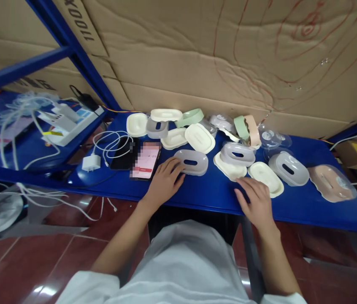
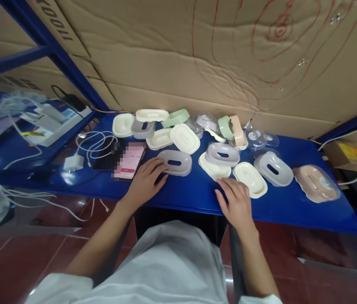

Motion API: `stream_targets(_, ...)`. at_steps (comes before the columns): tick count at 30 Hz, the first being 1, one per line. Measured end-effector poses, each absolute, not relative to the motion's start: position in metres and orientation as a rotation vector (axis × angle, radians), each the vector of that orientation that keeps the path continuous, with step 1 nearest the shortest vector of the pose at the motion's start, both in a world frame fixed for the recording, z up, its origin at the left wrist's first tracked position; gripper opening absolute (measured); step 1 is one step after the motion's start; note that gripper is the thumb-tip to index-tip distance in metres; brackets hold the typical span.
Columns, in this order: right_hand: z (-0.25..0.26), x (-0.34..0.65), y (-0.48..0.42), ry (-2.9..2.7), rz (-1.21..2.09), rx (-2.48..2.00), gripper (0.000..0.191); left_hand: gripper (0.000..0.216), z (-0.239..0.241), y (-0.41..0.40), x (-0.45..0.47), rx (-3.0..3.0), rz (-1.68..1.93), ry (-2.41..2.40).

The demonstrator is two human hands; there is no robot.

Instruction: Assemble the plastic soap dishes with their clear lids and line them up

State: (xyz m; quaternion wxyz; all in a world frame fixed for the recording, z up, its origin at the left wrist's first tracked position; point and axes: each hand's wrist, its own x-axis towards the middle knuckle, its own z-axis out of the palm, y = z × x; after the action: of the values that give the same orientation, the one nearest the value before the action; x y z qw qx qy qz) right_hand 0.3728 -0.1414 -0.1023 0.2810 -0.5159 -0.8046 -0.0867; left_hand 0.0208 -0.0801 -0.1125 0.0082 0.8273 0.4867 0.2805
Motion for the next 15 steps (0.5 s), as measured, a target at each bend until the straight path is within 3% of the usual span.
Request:
stream_targets(3, -0.101, 0.34, -0.124, -2.187, -0.262, -1.476, 0.041, 0.028, -0.112, -0.083, 0.023, 2.622, 0.845, 1.559)
stream_targets(9, -0.112, 0.329, -0.122, -2.221, -0.051, -1.447, 0.018, 0.023, -0.114, -0.082, 0.022, 2.605, 0.924, 1.555)
stream_targets(15, -0.11, 0.337, -0.134, -2.231, 0.143, -1.33, 0.022, 0.02, -0.114, -0.081, 0.017, 2.469, 1.073, 1.547)
